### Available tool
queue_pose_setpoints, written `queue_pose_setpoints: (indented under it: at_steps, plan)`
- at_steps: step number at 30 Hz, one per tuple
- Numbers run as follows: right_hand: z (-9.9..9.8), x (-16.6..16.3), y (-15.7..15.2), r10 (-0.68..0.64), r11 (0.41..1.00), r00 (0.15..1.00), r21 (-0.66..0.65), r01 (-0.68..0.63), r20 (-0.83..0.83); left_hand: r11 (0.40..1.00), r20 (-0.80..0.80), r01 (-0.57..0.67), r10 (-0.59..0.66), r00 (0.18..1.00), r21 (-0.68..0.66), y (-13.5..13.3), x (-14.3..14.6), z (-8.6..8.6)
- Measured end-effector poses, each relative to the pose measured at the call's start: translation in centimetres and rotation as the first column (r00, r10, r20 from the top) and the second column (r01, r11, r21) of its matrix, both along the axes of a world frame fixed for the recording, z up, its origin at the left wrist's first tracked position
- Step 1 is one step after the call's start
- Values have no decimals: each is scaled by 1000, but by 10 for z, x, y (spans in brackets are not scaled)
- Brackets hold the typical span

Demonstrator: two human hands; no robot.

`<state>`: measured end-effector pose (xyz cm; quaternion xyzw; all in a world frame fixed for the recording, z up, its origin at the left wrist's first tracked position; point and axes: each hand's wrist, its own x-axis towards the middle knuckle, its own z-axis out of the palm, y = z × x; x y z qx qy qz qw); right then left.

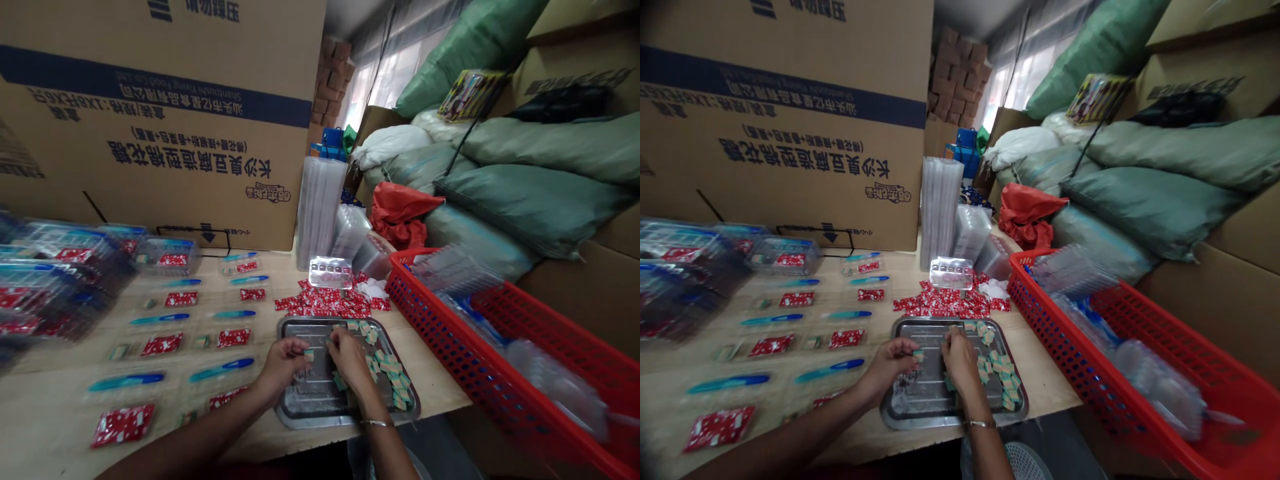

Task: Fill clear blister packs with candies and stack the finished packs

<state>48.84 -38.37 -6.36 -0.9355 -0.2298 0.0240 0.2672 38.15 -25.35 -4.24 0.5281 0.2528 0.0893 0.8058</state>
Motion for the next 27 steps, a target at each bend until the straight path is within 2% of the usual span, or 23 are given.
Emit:
queue_pose_setpoints:
  at_steps: [5,6,8,10,11,13,17,22,25,27]
  plan:
    - [6,-2,-3,76,987,995,146,-67,-60,1000,19,-21,21,1000,-17,5,0,-2]
    - [9,-7,-3,109,974,990,207,-89,-85,999,24,-34,35,999,-16,5,0,-2]
    - [17,-19,-1,210,908,962,400,-127,-173,999,35,-46,47,998,-15,6,-1,-2]
    - [25,-32,4,320,797,911,594,-111,-259,999,48,-29,29,998,-16,5,-3,1]
    - [28,-38,7,348,754,893,651,-85,-286,1000,54,-17,18,998,-14,4,-4,2]
    - [32,-45,15,334,729,890,684,-37,-309,1000,69,3,-2,998,-11,3,-8,5]
    - [32,-49,23,276,726,918,688,-5,-285,1000,93,18,-18,996,4,7,-13,8]
    - [25,-56,22,238,733,927,680,25,-291,996,174,-79,83,981,-31,6,-18,5]
    - [17,-63,28,230,789,920,615,15,-318,991,247,-130,134,960,-30,8,-22,-5]
    - [12,-69,34,201,844,939,536,-21,-280,993,286,-118,118,951,-18,16,-32,-9]
